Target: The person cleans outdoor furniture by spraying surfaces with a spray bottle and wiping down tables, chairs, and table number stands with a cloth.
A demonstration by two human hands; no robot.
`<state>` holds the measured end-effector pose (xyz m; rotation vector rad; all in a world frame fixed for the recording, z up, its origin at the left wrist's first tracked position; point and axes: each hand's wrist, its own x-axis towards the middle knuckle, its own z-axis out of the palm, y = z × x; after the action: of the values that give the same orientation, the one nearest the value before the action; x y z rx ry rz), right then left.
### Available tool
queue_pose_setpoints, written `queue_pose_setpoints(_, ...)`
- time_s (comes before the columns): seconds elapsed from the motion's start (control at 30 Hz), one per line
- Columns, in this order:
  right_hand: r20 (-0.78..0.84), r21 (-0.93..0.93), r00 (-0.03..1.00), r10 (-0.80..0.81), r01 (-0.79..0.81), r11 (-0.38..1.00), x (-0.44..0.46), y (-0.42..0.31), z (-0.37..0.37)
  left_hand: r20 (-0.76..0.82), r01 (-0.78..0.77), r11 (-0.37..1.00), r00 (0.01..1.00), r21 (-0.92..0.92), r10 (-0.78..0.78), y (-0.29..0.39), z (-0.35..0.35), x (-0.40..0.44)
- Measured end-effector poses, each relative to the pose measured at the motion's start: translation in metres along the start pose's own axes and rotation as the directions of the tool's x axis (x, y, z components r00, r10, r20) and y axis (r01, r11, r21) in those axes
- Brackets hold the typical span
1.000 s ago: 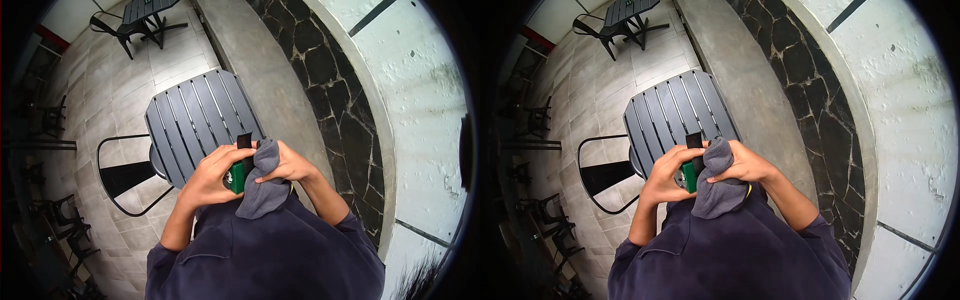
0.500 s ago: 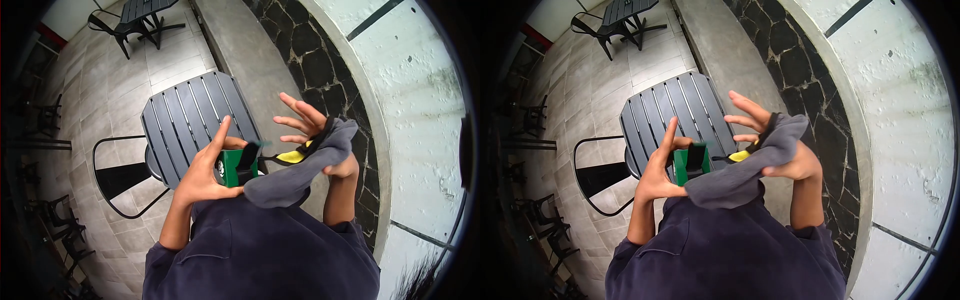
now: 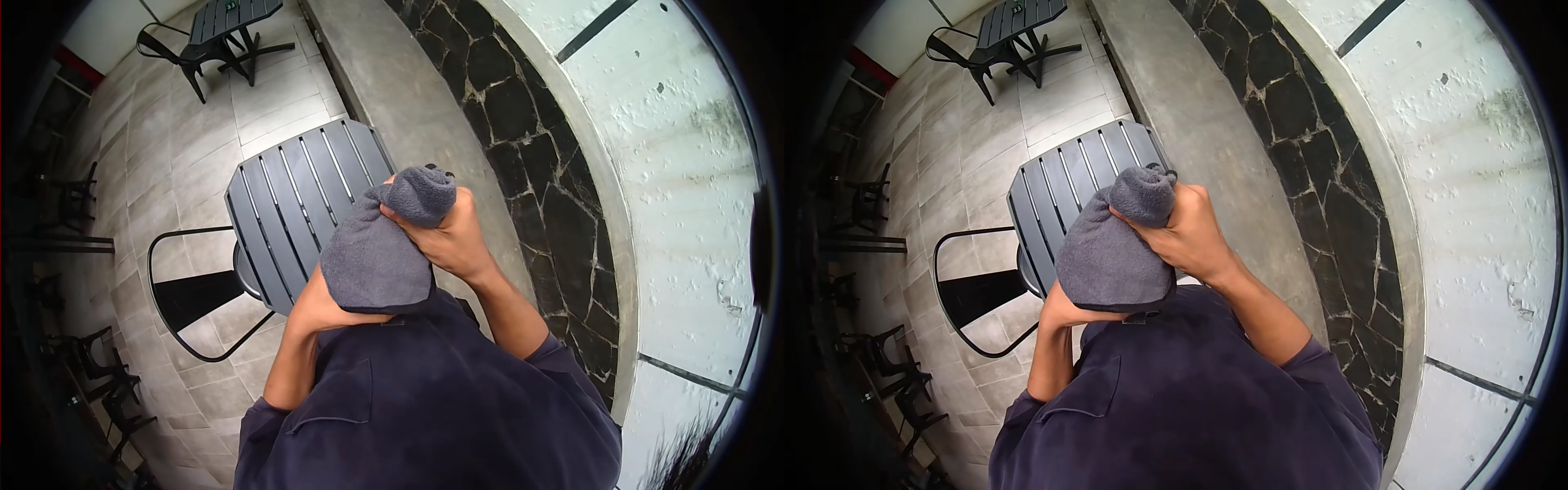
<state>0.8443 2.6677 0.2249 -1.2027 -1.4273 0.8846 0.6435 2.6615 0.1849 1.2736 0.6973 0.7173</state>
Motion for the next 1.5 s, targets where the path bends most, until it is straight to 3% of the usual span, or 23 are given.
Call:
queue_pose_setpoints(0.1, -0.083, -0.185, 0.988, -0.130, 0.113, 0.976, 0.013, 0.017, -0.013, 0.030, 0.082, 0.995, 0.996, 0.051, -0.083, 0.018, 0.003, 0.007)
queue_pose_setpoints(0.13, -0.155, -0.325, 0.969, -0.194, 0.136, 0.936, 0.020, 0.022, -0.022, 0.125, -0.181, 0.967, 0.979, 0.180, 0.160, 0.011, 0.001, 0.011)
queue_pose_setpoints(0.17, -0.339, -0.235, 0.937, -0.090, 0.009, 0.972, 0.034, 0.010, -0.034, 0.160, -0.150, 0.979, 0.979, 0.138, 0.128, 0.008, 0.000, 0.008)
queue_pose_setpoints(0.23, -0.572, -0.294, 0.808, -0.141, -0.042, 0.955, 0.051, 0.000, -0.075, 0.154, -0.079, 0.971, 0.987, 0.226, 0.044, 0.007, -0.002, 0.001)
queue_pose_setpoints(0.3, -0.666, -0.367, 0.683, -0.301, 0.050, 0.929, 0.052, -0.024, -0.094, 0.077, -0.096, 0.975, 0.994, 0.201, 0.082, -0.001, -0.003, 0.001)
queue_pose_setpoints(0.4, -0.622, -0.364, 0.674, -0.398, 0.201, 0.909, 0.034, -0.040, -0.096, -0.020, -0.124, 0.983, 0.992, 0.136, 0.128, -0.010, -0.002, 0.004)
queue_pose_setpoints(0.47, -0.455, -0.427, 0.733, -0.505, 0.318, 0.846, 0.011, -0.050, -0.075, -0.069, -0.097, 0.994, 0.993, 0.058, 0.101, -0.009, 0.001, 0.005)
queue_pose_setpoints(0.53, -0.050, -0.313, 0.859, -0.510, 0.472, 0.824, -0.012, -0.039, -0.057, -0.055, -0.097, 0.992, 0.993, 0.085, 0.102, -0.007, -0.001, 0.006)
queue_pose_setpoints(0.57, 0.208, -0.223, 0.925, -0.319, 0.363, 0.905, -0.026, -0.040, -0.047, -0.040, -0.097, 0.989, 0.994, 0.110, 0.102, -0.006, -0.001, 0.006)
queue_pose_setpoints(0.63, 0.599, -0.410, 0.788, -0.140, 0.452, 0.792, -0.033, -0.050, -0.014, -0.052, -0.057, 0.993, 0.997, 0.101, 0.063, -0.003, -0.001, 0.009)
queue_pose_setpoints(0.67, 0.598, -0.409, 0.789, -0.138, 0.449, 0.795, -0.040, -0.050, -0.010, -0.065, -0.015, 0.996, 0.998, 0.087, 0.020, -0.003, -0.001, 0.009)
queue_pose_setpoints(0.73, 0.454, -0.322, 0.889, -0.062, 0.228, 0.919, -0.049, -0.046, -0.004, -0.073, 0.048, 0.999, 0.996, -0.017, -0.049, -0.010, -0.001, 0.010)
queue_pose_setpoints(0.8, 0.393, -0.331, 0.916, -0.078, 0.220, 0.918, -0.053, -0.039, 0.001, -0.100, 0.156, 0.974, 0.980, -0.163, -0.174, -0.008, 0.004, 0.010)
queue_pose_setpoints(0.9, 0.282, -0.391, 0.943, -0.180, 0.284, 0.876, -0.053, -0.011, 0.000, -0.123, 0.162, 0.976, 0.976, -0.144, -0.180, -0.017, 0.009, 0.015)
queue_pose_setpoints(1.03, 0.228, -0.282, 0.928, -0.295, 0.353, 0.892, -0.048, -0.002, -0.009, -0.081, 0.107, 0.993, 0.990, -0.057, -0.111, -0.026, 0.006, 0.014)
queue_pose_setpoints(1.1, 0.247, -0.091, 0.965, -0.092, 0.117, 0.989, -0.049, 0.000, -0.020, -0.073, 0.110, 0.993, 0.991, -0.035, -0.112, -0.030, 0.004, 0.011)
queue_pose_setpoints(1.2, 0.163, 0.032, 0.986, 0.041, -0.047, 0.998, -0.052, 0.004, -0.033, -0.133, 0.088, 0.995, 0.987, -0.043, -0.093, -0.037, 0.003, 0.004)
queue_pose_setpoints(1.23, 0.135, 0.133, 0.991, 0.001, -0.019, 0.991, -0.055, 0.005, -0.043, -0.205, 0.222, 0.975, 0.953, -0.028, -0.223, -0.038, -0.004, 0.001)
queue_pose_setpoints(1.27, 0.038, 0.358, 0.990, 0.135, -0.139, 0.923, -0.057, -0.007, -0.054, -0.303, 0.230, 0.967, 0.919, -0.108, -0.252, -0.051, -0.015, 0.001)
queue_pose_setpoints(1.33, -0.180, 0.220, 0.984, 0.016, 0.024, 0.975, -0.050, -0.023, -0.067, -0.393, 0.265, 0.936, 0.855, -0.230, -0.338, -0.072, -0.036, 0.001)
queue_pose_setpoints(1.37, -0.183, -0.043, 0.982, -0.054, 0.047, 0.998, -0.049, -0.025, -0.067, -0.345, 0.300, 0.877, 0.833, -0.376, -0.433, -0.069, -0.035, -0.006)
queue_pose_setpoints(1.43, 0.049, -0.214, 0.949, -0.311, 0.314, 0.925, -0.038, -0.016, -0.039, -0.287, 0.303, 0.815, 0.828, -0.494, -0.482, -0.073, -0.033, -0.006)
queue_pose_setpoints(1.5, 0.420, -0.340, 0.892, -0.168, 0.326, 0.882, -0.042, -0.003, -0.001, -0.329, 0.303, 0.803, 0.794, -0.514, -0.511, -0.071, -0.019, 0.000)
